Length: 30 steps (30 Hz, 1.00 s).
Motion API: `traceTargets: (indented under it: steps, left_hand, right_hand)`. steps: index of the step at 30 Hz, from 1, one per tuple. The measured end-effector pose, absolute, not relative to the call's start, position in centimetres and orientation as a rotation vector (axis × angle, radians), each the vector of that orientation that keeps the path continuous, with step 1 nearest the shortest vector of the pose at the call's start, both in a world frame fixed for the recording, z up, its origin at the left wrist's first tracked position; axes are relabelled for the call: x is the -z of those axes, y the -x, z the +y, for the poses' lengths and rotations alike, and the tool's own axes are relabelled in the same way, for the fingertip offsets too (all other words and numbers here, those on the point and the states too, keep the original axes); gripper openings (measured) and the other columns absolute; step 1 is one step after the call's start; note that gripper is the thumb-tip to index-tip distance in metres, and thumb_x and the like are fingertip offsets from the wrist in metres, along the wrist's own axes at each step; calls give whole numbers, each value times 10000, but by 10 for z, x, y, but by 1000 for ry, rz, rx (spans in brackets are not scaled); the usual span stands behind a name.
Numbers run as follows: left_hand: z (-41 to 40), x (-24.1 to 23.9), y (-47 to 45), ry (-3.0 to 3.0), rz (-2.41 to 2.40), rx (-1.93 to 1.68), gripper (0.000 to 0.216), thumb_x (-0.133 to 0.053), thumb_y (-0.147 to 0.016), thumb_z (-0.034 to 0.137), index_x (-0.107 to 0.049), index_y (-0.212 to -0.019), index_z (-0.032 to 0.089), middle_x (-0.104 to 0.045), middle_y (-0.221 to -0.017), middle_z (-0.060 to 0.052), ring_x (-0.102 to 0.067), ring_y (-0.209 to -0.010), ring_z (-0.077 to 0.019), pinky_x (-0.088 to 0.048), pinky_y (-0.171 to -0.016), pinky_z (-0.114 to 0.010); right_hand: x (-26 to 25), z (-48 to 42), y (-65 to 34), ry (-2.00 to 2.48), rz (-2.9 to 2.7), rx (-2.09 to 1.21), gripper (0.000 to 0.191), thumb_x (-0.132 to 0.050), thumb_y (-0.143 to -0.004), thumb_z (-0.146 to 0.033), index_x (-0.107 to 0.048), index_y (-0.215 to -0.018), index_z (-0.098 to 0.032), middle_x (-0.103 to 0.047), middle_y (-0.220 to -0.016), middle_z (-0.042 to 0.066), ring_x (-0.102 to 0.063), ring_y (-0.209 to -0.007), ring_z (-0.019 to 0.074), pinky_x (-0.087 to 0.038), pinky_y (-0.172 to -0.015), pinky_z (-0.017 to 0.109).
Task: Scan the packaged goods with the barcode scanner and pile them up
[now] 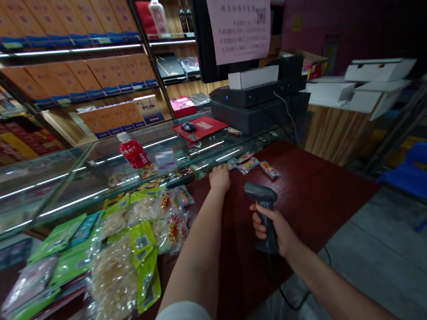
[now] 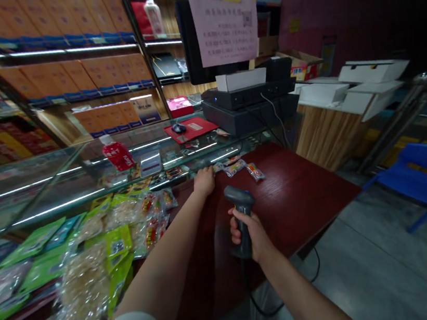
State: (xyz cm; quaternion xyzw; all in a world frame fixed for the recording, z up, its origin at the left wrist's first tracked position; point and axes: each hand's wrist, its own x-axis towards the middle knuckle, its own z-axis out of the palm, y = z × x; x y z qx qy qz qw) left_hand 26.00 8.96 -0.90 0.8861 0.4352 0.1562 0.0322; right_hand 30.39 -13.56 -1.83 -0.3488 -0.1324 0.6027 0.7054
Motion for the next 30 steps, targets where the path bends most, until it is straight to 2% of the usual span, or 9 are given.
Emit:
traceTargets:
  steps: [6,12,14,18,22,25,28,30]
  left_hand:
    - [87,4,-256,-2717,1398,-485,321,-410,-903,182,-704,-1033,174,-634,-1073,-165,-560,-1036,-281,-416,-862,-365]
    - [64,-6,-226,-2483,1553,-489,175,-563,-826,197,-699,-937,197,-688,-927,-142,-610,-934,-280,-422,-776,-331]
    - [53,-8,-213,-2465,1599,-480,186,-630,-785,230,-666,-963,191,-687,-960,-145,-598,-981,-293,-424,-772,-327]
    - [31,-10,-191,-2417,1645,-416,343,-710,-725,282,-609,-1018,136,-665,-1063,-184,-591,-1037,-311,-421,-814,-332]
    - [13,-2,-174,-2234,1623,-359,224,-641,-787,273,-598,-960,139,-646,-1088,-190,-625,-981,-272,-420,-778,-296]
    - [2,10,-166,-2158,1598,-572,193,-597,-806,191,-562,-991,152,-645,-1063,-159,-628,-944,-235,-408,-754,-275]
    - [-5,24,-160,-2093,1472,-843,179,-606,-764,113,-530,-914,175,-654,-934,-87,-612,-862,-199,-395,-727,-261]
    - [-6,33,-155,-2002,1389,-1013,157,-625,-742,125,-509,-825,189,-626,-823,-35,-587,-773,-175,-387,-688,-252]
  right_hand:
    - [19,-135,-305,764,-279,-1329,305,-783,-674,-340,-616,-865,-169,-530,-537,-62,-405,-406,60,-292,-348,156]
    - [19,-135,-306,756,-292,-1319,327,-803,-651,-336,-620,-850,-153,-531,-534,-61,-395,-408,47,-295,-356,143]
    - [19,-135,-306,753,-302,-1324,340,-814,-631,-344,-626,-833,-146,-523,-527,-63,-383,-398,41,-290,-347,141]
    - [18,-136,-306,758,-333,-1314,352,-823,-609,-357,-633,-818,-146,-529,-526,-65,-399,-400,40,-323,-343,138]
    - [15,-143,-300,818,-380,-1248,387,-858,-575,-277,-629,-860,-151,-582,-538,-53,-500,-431,66,-423,-371,155]
    - [9,-153,-293,874,-421,-1200,442,-858,-601,-310,-613,-939,-166,-635,-580,-33,-593,-472,120,-523,-406,228]
    - [0,-165,-286,935,-488,-1144,496,-840,-631,-385,-585,-1008,-188,-684,-666,-5,-684,-585,192,-590,-482,319]
    - [-5,-172,-283,967,-521,-1087,495,-822,-654,-411,-575,-1026,-197,-672,-662,-20,-670,-557,168,-583,-481,298]
